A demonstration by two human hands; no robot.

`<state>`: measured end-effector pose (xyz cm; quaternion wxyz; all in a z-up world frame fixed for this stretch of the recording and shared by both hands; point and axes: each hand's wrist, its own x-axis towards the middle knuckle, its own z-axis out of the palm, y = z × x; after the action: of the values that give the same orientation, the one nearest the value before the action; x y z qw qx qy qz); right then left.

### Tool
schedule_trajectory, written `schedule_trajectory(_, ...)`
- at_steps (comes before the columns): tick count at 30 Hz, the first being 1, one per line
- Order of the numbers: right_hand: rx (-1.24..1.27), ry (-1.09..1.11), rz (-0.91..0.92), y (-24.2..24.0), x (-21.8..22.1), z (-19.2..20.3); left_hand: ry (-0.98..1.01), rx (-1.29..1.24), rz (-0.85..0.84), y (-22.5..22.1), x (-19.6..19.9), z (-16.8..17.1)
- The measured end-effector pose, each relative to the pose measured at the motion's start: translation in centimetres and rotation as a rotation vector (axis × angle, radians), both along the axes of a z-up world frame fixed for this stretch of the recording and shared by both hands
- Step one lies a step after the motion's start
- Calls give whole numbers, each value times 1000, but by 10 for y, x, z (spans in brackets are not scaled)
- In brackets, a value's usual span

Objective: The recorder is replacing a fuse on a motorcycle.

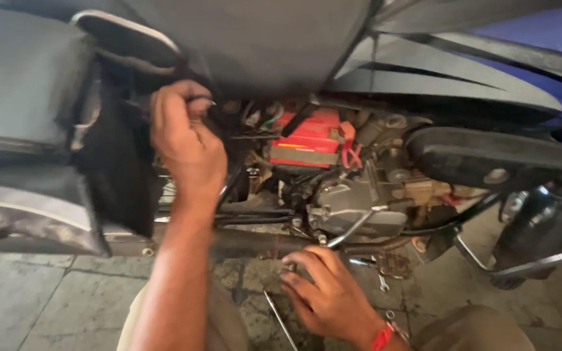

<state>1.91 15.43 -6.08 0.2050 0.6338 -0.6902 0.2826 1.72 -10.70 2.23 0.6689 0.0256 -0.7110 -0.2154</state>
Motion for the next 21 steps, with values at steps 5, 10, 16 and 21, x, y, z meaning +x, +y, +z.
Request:
schedule_trajectory(5, 23, -50, 37, -5, 7, -2, -81, -19, 39, -6, 14, -27)
schedule_trajectory(10, -40, -259, 44, -10, 12, 2, -28, 691, -313, -15, 6, -43)
schedule_trajectory(16, -169, -205, -19, -27, 7, 27, -118, 844, -430, -13, 22, -33)
schedule_trajectory(21, -208, -239, -36, -27, 8, 38, -214, 120, -14, -2, 38, 0)
